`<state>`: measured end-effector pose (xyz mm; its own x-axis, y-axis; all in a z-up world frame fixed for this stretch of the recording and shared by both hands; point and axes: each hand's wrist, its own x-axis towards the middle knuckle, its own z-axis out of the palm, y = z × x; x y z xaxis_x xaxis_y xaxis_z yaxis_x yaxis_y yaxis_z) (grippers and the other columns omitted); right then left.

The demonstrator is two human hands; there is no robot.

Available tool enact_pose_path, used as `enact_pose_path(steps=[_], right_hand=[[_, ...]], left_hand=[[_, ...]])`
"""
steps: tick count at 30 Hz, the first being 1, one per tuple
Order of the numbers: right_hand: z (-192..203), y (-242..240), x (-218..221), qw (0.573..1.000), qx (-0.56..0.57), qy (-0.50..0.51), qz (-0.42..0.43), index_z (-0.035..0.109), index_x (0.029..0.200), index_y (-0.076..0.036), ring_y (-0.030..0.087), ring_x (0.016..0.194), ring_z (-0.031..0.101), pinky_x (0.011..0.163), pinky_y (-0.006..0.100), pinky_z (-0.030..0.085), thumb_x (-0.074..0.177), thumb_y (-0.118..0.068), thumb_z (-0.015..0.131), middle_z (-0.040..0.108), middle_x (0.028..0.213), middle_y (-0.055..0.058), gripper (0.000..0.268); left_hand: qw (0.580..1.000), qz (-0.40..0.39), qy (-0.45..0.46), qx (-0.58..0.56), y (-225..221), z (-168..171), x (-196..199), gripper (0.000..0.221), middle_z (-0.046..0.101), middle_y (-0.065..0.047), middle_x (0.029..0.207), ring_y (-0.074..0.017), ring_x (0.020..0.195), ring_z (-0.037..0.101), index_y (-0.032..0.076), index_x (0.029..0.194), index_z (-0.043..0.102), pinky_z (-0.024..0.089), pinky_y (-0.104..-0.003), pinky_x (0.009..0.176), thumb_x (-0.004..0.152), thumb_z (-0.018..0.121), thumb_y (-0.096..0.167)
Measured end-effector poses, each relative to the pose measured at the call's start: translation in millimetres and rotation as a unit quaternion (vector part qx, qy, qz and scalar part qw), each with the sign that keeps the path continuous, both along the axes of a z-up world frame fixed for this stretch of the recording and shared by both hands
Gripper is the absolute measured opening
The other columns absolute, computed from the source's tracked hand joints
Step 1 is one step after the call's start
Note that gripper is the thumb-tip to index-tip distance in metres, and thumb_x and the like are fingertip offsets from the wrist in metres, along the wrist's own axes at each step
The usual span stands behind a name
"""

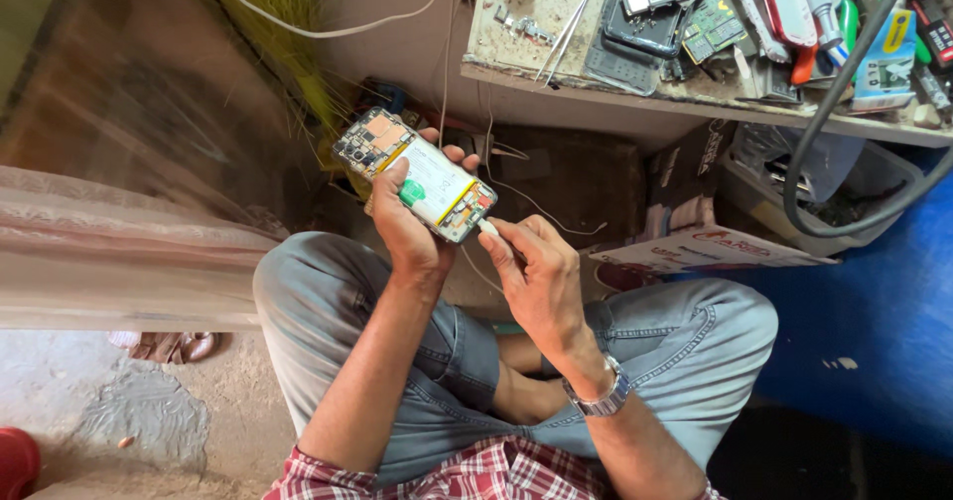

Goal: The person sits on the floor and works on a disassembled smartphone. They connect a charging cable to the phone's internal port, then use a screwdriver to tighten screws on the internal frame. The person repeatedly connects and disconnects the cable while adjusting the phone's position.

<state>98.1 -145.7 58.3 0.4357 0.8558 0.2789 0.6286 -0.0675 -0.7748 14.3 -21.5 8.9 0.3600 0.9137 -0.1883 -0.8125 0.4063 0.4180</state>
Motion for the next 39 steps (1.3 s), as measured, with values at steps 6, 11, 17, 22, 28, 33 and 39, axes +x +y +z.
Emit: enact_pose_path(steps=[6,11,17,22,28,33,39], right_hand=[[-1,-2,1,1.000,0.002,-0.008,0.008,0.075,0.107,-0.003,0.015,0.057,0.052,0.050,0.031,0.041,0.096,-0.018,0.075,0.056,0.072,0.006,0.019],[-4,-3,-1,1.000,0.015,-0.019,0.003,0.074,0.106,-0.002,0.015,0.056,0.051,0.050,0.031,0.041,0.096,-0.018,0.075,0.056,0.072,0.006,0.018],[-2,-3,4,1.000,-0.009,-0.019,0.013,0.074,0.110,-0.004,0.018,0.059,0.055,0.052,0.034,0.045,0.093,-0.020,0.077,0.059,0.077,0.008,0.023],[1,-6,9,0.994,-0.002,-0.112,0.017,0.057,0.134,-0.001,0.031,0.092,0.064,0.079,0.042,0.055,0.076,-0.029,0.089,0.062,0.109,0.016,0.071],[-8,-4,3,0.992,0.040,-0.117,0.031,0.050,0.132,-0.005,0.037,0.119,0.060,0.100,0.043,0.052,0.070,-0.009,0.092,0.060,0.129,0.016,0.075],[-9,-1,9,0.992,0.052,-0.113,0.036,0.050,0.130,-0.005,0.036,0.121,0.060,0.102,0.043,0.051,0.068,-0.006,0.090,0.060,0.132,0.015,0.073],[-3,1,9,0.981,0.083,-0.167,0.048,0.060,0.127,-0.005,0.035,0.119,0.062,0.102,0.043,0.052,0.069,0.001,0.085,0.062,0.128,0.013,0.063]], left_hand=[[1.000,-0.008,0.011,0.021,-4,3,0,0.044,0.065,-0.021,0.102,-0.0352,0.097,0.067,-0.004,0.129,0.053,0.057,-0.047,0.092,0.101,0.041,0.028],[0.999,-0.025,0.011,0.023,-5,-2,2,0.043,0.065,-0.019,0.100,-0.0347,0.094,0.068,-0.002,0.126,0.054,0.058,-0.046,0.085,0.100,0.041,0.030],[0.998,-0.029,0.020,0.057,-7,1,0,0.042,0.064,-0.018,0.101,-0.0336,0.096,0.067,-0.001,0.129,0.051,0.058,-0.045,0.085,0.100,0.041,0.028],[0.995,-0.020,0.020,0.092,-8,5,1,0.043,0.065,-0.020,0.106,-0.0359,0.101,0.068,-0.002,0.133,0.050,0.057,-0.046,0.096,0.100,0.042,0.024],[0.996,-0.023,0.026,0.085,-8,7,0,0.045,0.065,-0.020,0.108,-0.0366,0.107,0.068,-0.002,0.135,0.048,0.055,-0.048,0.104,0.100,0.041,0.024],[0.995,-0.034,0.034,0.088,-9,5,-2,0.046,0.066,-0.021,0.109,-0.0374,0.107,0.069,-0.002,0.135,0.048,0.055,-0.048,0.099,0.099,0.041,0.024],[0.993,-0.012,0.054,0.105,-11,-4,4,0.044,0.067,-0.022,0.107,-0.0369,0.103,0.069,-0.003,0.135,0.049,0.057,-0.046,0.095,0.097,0.043,0.019]])
